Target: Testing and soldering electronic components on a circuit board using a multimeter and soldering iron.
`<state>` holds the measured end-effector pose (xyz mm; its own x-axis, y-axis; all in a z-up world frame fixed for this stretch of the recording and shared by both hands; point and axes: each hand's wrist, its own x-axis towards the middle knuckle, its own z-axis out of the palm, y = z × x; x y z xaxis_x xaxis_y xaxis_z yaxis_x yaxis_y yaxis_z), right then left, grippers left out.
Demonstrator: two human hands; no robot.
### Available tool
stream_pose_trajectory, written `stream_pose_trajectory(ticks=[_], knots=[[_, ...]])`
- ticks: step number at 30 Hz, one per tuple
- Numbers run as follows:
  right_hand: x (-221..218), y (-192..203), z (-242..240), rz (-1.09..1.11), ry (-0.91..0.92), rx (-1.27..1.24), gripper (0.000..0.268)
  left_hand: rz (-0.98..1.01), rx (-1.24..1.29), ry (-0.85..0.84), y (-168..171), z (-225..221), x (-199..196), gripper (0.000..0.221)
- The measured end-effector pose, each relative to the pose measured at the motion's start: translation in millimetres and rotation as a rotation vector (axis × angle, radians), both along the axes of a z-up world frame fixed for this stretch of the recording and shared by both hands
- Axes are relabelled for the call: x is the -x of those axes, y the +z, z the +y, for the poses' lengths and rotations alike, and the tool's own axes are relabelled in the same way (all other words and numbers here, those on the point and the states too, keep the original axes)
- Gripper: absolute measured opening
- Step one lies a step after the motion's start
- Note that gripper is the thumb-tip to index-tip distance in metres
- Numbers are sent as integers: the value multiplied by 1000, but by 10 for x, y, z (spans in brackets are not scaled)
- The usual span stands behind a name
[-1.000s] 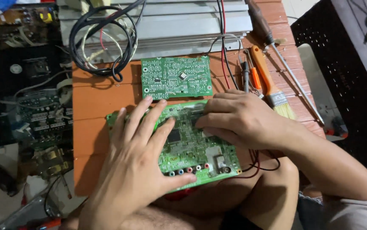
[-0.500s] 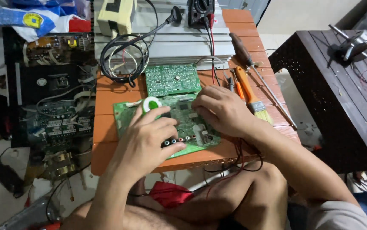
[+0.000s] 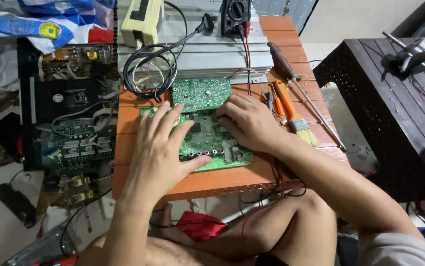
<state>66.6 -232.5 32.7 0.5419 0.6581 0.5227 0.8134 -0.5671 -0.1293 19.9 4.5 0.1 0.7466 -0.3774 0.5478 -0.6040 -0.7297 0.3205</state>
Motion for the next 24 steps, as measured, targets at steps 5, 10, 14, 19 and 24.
stream_pose_trajectory(ticks=[5, 10, 14, 19, 24], knots=[[34, -34, -6, -19, -10, 17, 15, 104, 35, 14, -51, 1, 2, 80], [55, -18, 12, 6, 13, 8, 12, 89, 36, 15, 19, 8, 42, 84], [30, -28, 5, 15, 14, 8, 13, 119, 50, -2, 37, 8, 44, 76], [32, -38, 13, 26, -12, 4, 13, 135, 56, -12, 42, 9, 48, 63], [31, -41, 30, 20, -23, -11, 13, 133, 52, -13, 29, 9, 38, 63]])
